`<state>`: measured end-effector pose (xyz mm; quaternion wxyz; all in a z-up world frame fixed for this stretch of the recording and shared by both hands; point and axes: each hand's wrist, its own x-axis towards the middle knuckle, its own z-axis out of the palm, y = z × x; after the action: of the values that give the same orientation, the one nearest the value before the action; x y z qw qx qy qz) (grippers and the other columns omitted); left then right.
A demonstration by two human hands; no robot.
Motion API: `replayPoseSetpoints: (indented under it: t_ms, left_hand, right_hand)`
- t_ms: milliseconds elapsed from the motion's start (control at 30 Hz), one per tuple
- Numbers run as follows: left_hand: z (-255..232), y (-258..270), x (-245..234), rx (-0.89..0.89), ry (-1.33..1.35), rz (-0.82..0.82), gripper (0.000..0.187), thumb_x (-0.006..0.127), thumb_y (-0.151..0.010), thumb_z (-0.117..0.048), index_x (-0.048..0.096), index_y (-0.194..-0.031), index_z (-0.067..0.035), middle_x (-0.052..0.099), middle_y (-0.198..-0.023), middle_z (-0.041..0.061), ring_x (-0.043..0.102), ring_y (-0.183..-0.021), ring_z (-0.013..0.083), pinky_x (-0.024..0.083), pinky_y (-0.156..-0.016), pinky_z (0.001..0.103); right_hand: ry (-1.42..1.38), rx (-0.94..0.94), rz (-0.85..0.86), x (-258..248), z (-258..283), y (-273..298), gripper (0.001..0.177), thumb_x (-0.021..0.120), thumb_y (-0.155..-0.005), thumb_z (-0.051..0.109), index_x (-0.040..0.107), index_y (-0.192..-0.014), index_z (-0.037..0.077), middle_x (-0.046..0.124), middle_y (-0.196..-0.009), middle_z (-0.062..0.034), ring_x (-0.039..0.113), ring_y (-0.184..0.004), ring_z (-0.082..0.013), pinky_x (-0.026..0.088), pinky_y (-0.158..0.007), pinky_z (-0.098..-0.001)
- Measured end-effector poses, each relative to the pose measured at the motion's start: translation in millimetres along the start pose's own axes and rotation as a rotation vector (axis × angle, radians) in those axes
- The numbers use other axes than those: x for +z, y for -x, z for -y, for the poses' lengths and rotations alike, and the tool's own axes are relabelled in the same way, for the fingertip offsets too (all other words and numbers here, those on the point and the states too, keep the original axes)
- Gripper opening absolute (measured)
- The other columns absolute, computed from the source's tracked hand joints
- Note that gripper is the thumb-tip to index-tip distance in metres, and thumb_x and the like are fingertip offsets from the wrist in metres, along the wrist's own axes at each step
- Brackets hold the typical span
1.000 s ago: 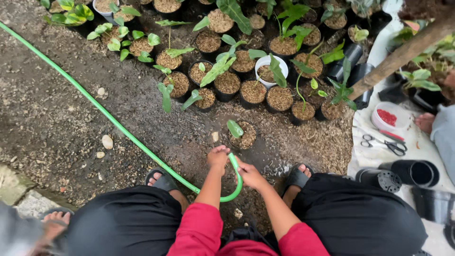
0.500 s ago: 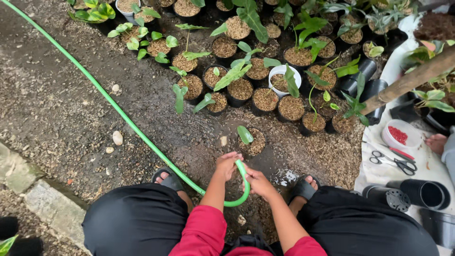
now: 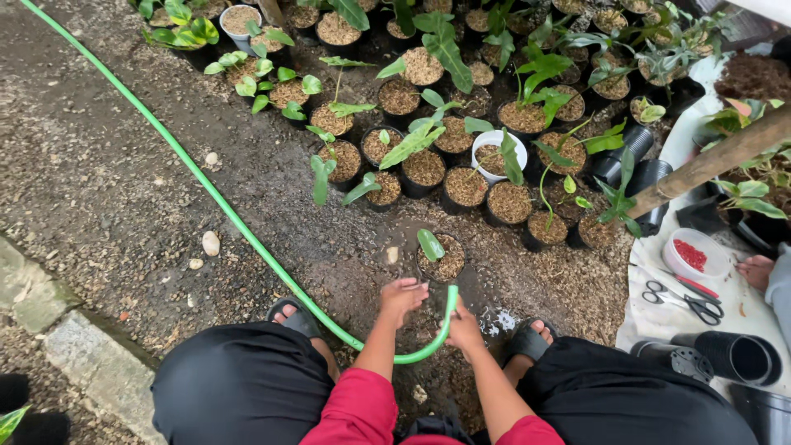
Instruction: The person cleans individual plants by hand and with a hose, removing debris and rinsing leaves one at a time while they remain in their pots.
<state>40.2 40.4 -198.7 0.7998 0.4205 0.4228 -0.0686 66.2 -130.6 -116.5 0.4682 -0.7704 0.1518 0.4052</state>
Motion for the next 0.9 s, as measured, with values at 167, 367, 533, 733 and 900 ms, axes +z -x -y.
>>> replayPoseSetpoints:
  t_ms: [167, 367, 533, 733, 900]
  left_hand:
    - [3, -10, 2, 0.017, 0.01, -0.175, 0.054, 0.086, -0.085, -0.013, 0.06, -0.13, -0.001, 0.073, -0.119, 0.013, 0.077, -0.096, 0.0244, 0.066, -0.078, 0.032]
    - [-20, -2, 10, 0.041, 0.104, -0.139, 0.041, 0.069, -0.097, -0.001, 0.06, -0.137, -0.006, 0.07, -0.128, 0.016, 0.074, -0.111, 0.0258, 0.064, -0.09, 0.034]
    - [-23, -2, 13, 0.091, 0.143, -0.089, 0.052, 0.069, -0.094, 0.005, 0.053, -0.144, -0.002, 0.068, -0.135, 0.019, 0.073, -0.112, 0.0261, 0.062, -0.091, 0.031]
    - [-4, -22, 10, 0.138, 0.223, -0.133, 0.052, 0.078, -0.086, 0.005, 0.055, -0.133, 0.003, 0.071, -0.122, 0.017, 0.076, -0.096, 0.023, 0.064, -0.08, 0.028]
    - [5, -32, 8, 0.105, 0.124, -0.09, 0.045, 0.072, -0.094, -0.003, 0.056, -0.136, 0.001, 0.071, -0.127, 0.021, 0.075, -0.107, 0.0296, 0.063, -0.089, 0.037]
  right_hand:
    - [0.121, -0.116, 0.096, 11, -10, -11, 0.047, 0.048, -0.106, 0.023, 0.048, -0.153, 0.014, 0.076, -0.108, -0.0241, 0.077, -0.092, -0.0341, 0.069, -0.075, -0.0429]
    - [0.165, -0.288, 0.17, 11, 6, 5, 0.053, 0.05, -0.103, 0.016, 0.043, -0.155, 0.021, 0.075, -0.098, -0.0256, 0.076, -0.084, -0.0348, 0.068, -0.068, -0.0427]
    - [0.164, -0.246, 0.107, 6, 10, 9, 0.054, 0.044, -0.106, 0.015, 0.039, -0.159, 0.023, 0.074, -0.098, -0.0237, 0.077, -0.084, -0.0327, 0.069, -0.072, -0.0418]
    - [0.176, -0.236, 0.116, 11, 9, 12, 0.053, 0.045, -0.106, 0.015, 0.04, -0.158, 0.022, 0.073, -0.104, -0.0283, 0.076, -0.09, -0.0389, 0.068, -0.074, -0.0481]
    - [0.071, -0.179, 0.022, 7, 4, -1, 0.054, 0.044, -0.106, 0.019, 0.036, -0.159, 0.021, 0.073, -0.11, -0.0281, 0.076, -0.096, -0.0372, 0.066, -0.081, -0.0466]
